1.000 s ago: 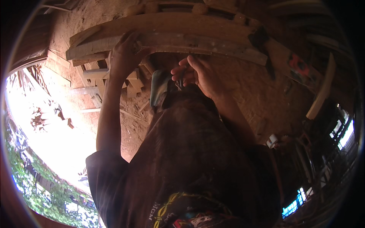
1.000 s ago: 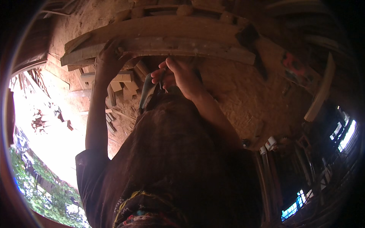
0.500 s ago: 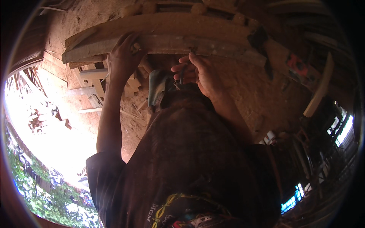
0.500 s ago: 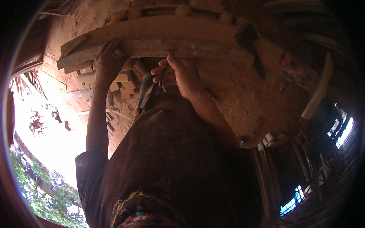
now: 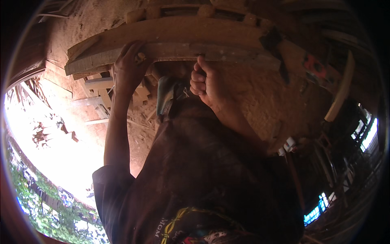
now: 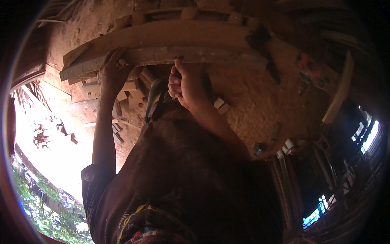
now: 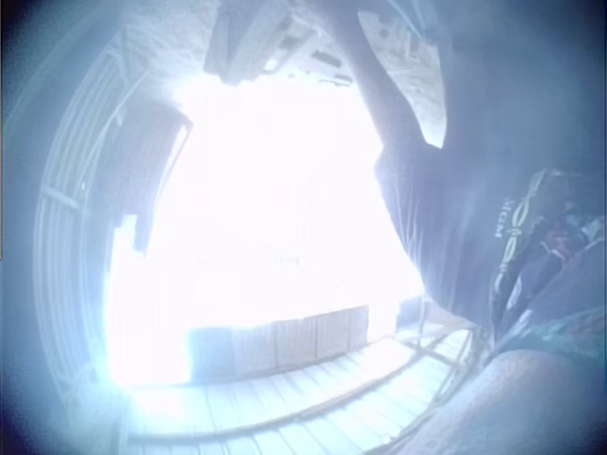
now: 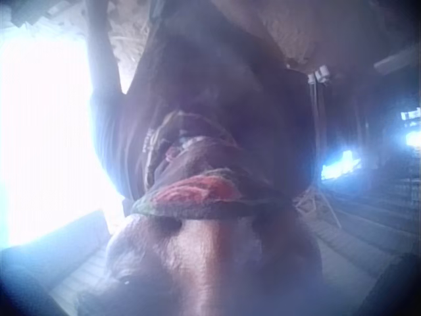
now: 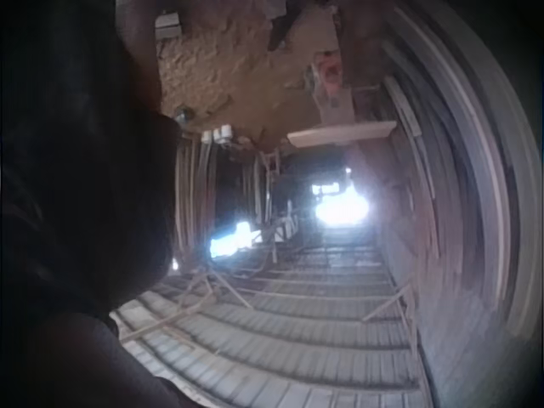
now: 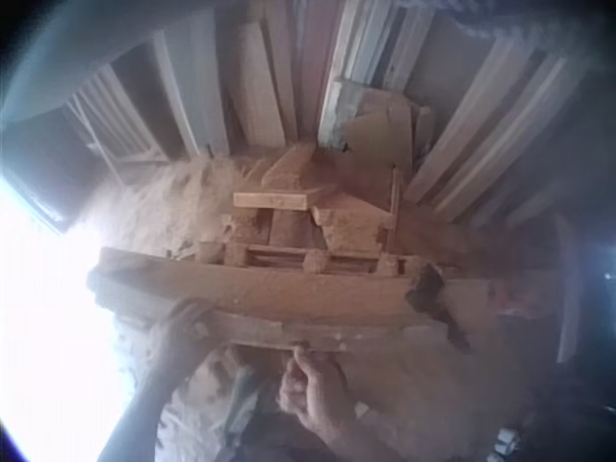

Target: The person smooths a wooden plank using a hand scraper and then an electric sander. They repeatedly flip the plank and move the tools along its length to even the surface. The work occurs in a cluttered woodworking area with other planks and tools visible.

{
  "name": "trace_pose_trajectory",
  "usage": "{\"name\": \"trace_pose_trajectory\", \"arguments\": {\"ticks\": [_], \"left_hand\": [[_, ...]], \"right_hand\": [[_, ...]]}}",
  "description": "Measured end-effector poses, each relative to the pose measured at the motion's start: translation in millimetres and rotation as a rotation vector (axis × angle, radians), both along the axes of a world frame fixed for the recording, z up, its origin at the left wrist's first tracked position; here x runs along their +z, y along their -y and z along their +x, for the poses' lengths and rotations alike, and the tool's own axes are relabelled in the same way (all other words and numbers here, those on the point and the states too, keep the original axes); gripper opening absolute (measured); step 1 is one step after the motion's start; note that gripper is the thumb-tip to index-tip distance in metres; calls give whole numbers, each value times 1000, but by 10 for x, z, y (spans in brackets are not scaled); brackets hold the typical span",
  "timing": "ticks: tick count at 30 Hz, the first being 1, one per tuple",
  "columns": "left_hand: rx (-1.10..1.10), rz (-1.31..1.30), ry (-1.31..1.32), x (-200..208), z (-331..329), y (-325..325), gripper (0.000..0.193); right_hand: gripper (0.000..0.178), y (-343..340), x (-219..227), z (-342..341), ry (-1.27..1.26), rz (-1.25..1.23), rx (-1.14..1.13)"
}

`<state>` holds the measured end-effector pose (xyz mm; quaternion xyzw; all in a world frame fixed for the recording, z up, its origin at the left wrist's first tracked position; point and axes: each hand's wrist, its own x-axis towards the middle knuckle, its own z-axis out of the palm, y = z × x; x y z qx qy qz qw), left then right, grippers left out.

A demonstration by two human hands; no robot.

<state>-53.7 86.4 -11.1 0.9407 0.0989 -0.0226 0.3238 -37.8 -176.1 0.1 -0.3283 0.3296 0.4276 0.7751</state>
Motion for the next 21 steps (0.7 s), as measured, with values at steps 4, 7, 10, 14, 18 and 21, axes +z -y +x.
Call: {"name": "trace_pose_trajectory", "arguments": {"ticks": [4,7,10,14,18,21], "left_hand": [[5,3,-34,-20,4,-42,62],[-3,19,-25,-25,11,-46,63],[5,34,-37,-16,-10,-31,63],[20,60,-40,-40,-26,-37,62],[15,17,69,-72,-40,-26,60],[28,56,42,-61,-43,0,61]], "right_hand": [[40,-27,-7,-46,72,-58,22],[45,8,-6,-72,259,-232,201],[49,58,26,-71,316,-286,315],[48,86,65,-8,265,-229,307],[48,114,110,51,238,-204,329],[48,112,153,102,195,-202,336]]}}
